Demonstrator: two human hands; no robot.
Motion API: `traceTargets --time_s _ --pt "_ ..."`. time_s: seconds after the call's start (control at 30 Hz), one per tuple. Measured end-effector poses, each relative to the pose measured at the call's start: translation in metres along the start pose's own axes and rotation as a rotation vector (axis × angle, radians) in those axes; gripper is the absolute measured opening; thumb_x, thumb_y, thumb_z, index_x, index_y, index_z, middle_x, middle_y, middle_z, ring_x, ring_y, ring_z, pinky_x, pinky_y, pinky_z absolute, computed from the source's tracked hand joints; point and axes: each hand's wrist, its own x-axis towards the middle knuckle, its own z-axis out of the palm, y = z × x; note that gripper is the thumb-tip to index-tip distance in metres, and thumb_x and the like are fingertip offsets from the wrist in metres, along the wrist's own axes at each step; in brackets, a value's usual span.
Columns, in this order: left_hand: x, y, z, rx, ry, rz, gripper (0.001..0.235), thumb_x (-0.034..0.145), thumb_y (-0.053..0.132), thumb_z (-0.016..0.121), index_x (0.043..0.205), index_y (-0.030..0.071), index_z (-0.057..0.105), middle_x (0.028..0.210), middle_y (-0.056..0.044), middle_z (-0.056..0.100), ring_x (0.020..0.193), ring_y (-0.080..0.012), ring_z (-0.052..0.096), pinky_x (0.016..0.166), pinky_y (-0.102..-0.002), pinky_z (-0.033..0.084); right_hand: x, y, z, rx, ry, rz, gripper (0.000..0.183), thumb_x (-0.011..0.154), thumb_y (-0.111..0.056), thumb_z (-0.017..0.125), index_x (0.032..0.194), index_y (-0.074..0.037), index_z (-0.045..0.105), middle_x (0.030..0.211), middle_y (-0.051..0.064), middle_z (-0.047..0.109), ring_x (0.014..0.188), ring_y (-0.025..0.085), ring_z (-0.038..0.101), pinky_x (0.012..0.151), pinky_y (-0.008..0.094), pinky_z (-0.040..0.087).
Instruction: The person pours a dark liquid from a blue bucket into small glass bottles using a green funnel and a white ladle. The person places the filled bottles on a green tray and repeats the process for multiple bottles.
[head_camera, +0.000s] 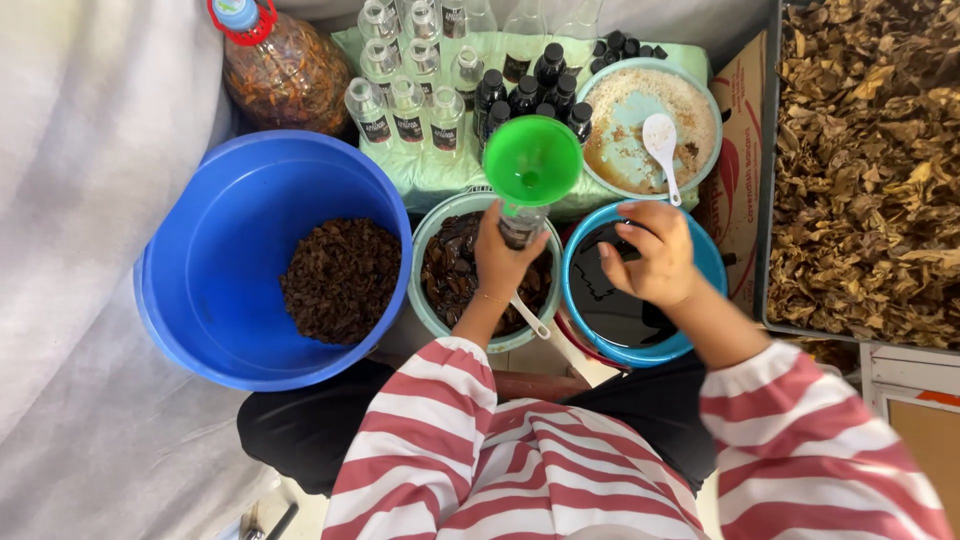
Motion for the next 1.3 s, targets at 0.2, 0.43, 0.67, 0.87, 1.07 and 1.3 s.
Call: traceTargets --time_s 0.2,0.43,0.67,0.87,1.07,1.3 --pt "0.010 -0.036 -0.019 0.036 0.028 0.003 0.092 0.068 0.039 0.095 0.141 0.005 0.049 0.122 -0.018 0.061 0.112 -0.0387 0.064 0.095 -0.051 0.054 -0.148 -0.069 0.097 -0.137 -0.698 0.455 0.020 0.092 -0.036 0.071 0.099 -0.018 0.070 0.090 0.007 0.070 0.084 0.028 0.071 0.068 0.041 0.057" --pt "-0.005 -0.038 -0.039 0.064 0.044 -0.044 0.092 0.065 0.037 0.096 0.138 0.006 0.051 0.120 -0.017 0.061 0.113 -0.0376 0.065 0.097 -0.049 0.053 -0.269 -0.098 0.174 -0.207 -1.148 0.768 0.036 0.091 -0.042 0.071 0.104 -0.008 0.068 0.103 0.012 0.067 0.103 0.032 0.069 0.079 0.044 0.062" --pt "-0.016 -0.043 -0.047 0.056 0.029 -0.128 0.089 0.065 0.035 0.096 0.136 0.007 0.052 0.117 -0.015 0.062 0.112 -0.0373 0.065 0.097 -0.049 0.053 -0.279 -0.109 0.189 -0.329 -1.091 0.788 0.026 0.094 -0.035 0.068 0.101 -0.010 0.065 0.098 0.009 0.065 0.086 0.030 0.070 0.068 0.046 0.061" --pt "-0.013 -0.027 -0.047 0.009 0.009 -0.180 0.085 0.068 0.029 0.094 0.138 0.008 0.050 0.118 -0.013 0.061 0.114 -0.0367 0.064 0.100 -0.051 0.051 -0.271 -0.117 0.161 -0.507 -0.916 0.458 0.010 0.093 -0.025 0.061 0.098 -0.019 0.055 0.090 0.001 0.057 0.074 0.021 0.067 0.055 0.034 0.056" --pt "-0.021 -0.037 -0.043 0.029 -0.002 -0.178 0.083 0.065 0.025 0.094 0.134 0.009 0.053 0.117 -0.014 0.062 0.114 -0.0372 0.064 0.100 -0.050 0.051 -0.240 -0.076 0.103 -0.794 -0.667 0.688 0.010 0.097 -0.032 0.057 0.103 -0.024 0.057 0.075 -0.003 0.055 0.063 0.018 0.065 0.052 0.033 0.055" --pt "-0.044 -0.047 -0.030 0.024 -0.058 -0.217 0.079 0.067 0.025 0.094 0.134 0.009 0.054 0.114 -0.013 0.063 0.113 -0.0362 0.063 0.100 -0.052 0.050 -0.265 -0.004 0.003 -0.790 -1.138 1.155 0.019 0.100 -0.011 0.056 0.117 -0.009 0.062 0.097 0.012 0.071 0.084 0.029 0.075 0.067 0.043 0.063"
